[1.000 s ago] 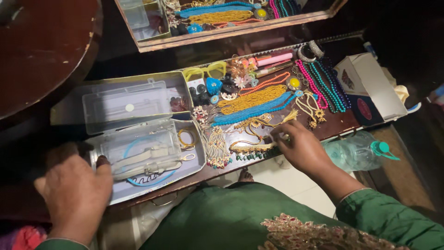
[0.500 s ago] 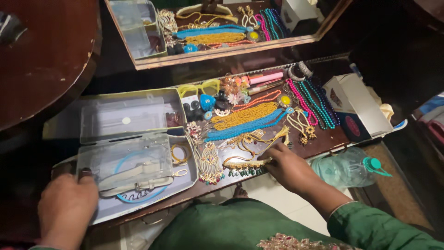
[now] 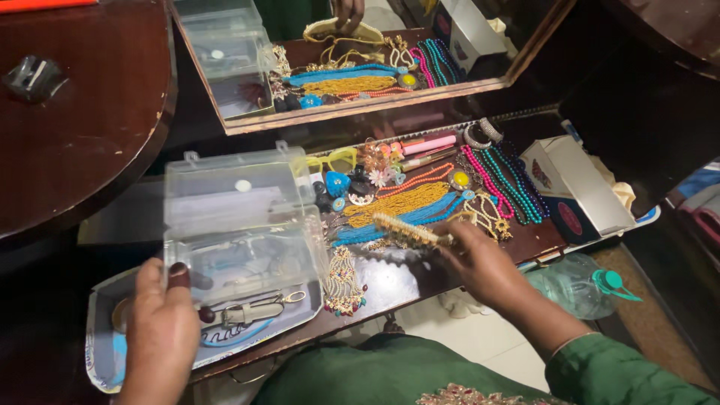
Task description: The person arranges multiple necklaces and a decorative headpiece on a vanity table. They handle beaded necklaces in various colors and a gold headpiece, placing them neatly on the surface and into a clear plastic case.
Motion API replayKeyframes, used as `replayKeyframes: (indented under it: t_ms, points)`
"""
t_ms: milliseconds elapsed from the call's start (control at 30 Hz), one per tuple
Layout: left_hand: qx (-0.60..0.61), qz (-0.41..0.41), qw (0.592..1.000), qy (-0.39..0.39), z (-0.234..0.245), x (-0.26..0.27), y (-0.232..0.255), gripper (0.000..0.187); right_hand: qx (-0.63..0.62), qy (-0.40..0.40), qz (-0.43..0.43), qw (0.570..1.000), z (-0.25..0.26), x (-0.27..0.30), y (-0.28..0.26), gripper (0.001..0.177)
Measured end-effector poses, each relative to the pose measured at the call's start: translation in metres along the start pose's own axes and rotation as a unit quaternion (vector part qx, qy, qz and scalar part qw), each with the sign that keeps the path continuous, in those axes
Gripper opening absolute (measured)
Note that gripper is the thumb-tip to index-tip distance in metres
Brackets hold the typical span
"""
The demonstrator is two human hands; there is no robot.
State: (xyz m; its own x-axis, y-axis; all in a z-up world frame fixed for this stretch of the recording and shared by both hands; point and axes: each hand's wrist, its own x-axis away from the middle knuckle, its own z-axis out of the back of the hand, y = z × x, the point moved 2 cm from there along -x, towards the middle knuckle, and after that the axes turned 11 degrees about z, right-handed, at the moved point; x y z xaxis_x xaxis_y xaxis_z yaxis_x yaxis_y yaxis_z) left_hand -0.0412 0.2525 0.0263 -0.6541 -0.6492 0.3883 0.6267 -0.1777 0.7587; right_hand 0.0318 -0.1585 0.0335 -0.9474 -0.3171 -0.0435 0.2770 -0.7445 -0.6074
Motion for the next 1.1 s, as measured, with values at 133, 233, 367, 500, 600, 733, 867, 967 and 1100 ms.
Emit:
replayKeyframes:
  t_ms: [133, 233, 367, 500, 600, 733, 867, 967, 1100]
  points:
    - [-0.037, -0.066, 0.997, -0.016, -0.013, 0.004, 0.001, 0.044, 0.011, 0.040, -0.012, 0.999, 0.020, -0.011, -0.010, 0.029]
    - [-0.025, -0.036, 0.997, -0.071, -0.029, 0.014, 0.005, 0.046, 0.017, 0.076, -0.036, 0.996, 0.037, -0.013, -0.021, 0.028]
    - [0.012, 0.003, 0.981, -0.193, -0.060, 0.032, 0.021, 0.042, -0.030, 0.137, -0.025, 0.990, 0.054, -0.019, -0.035, 0.029]
    - [0.052, 0.027, 0.951, -0.302, -0.103, 0.058, 0.038, 0.043, 0.050, 0.166, 0.002, 0.985, 0.064, -0.015, -0.051, 0.028]
    - [0.072, 0.087, 0.917, -0.383, -0.142, 0.076, 0.044, 0.045, 0.070, 0.177, 0.024, 0.982, 0.060, -0.009, -0.061, 0.025]
    - [0.138, 0.179, 0.854, -0.470, -0.182, 0.092, 0.038, 0.042, 0.102, 0.160, 0.015, 0.982, 0.049, 0.007, -0.067, 0.025]
    - [0.131, 0.210, 0.826, -0.507, -0.204, 0.096, 0.021, 0.036, 0.109, 0.122, -0.020, 0.986, 0.038, 0.026, -0.064, 0.026]
    - [0.135, 0.225, 0.823, -0.503, -0.217, 0.093, 0.012, 0.040, 0.102, 0.083, -0.073, 0.989, 0.031, 0.039, -0.057, 0.023]
    - [0.106, 0.238, 0.826, -0.500, -0.223, 0.088, 0.003, 0.046, 0.114, 0.061, -0.087, 0.988, 0.023, 0.051, -0.053, 0.022]
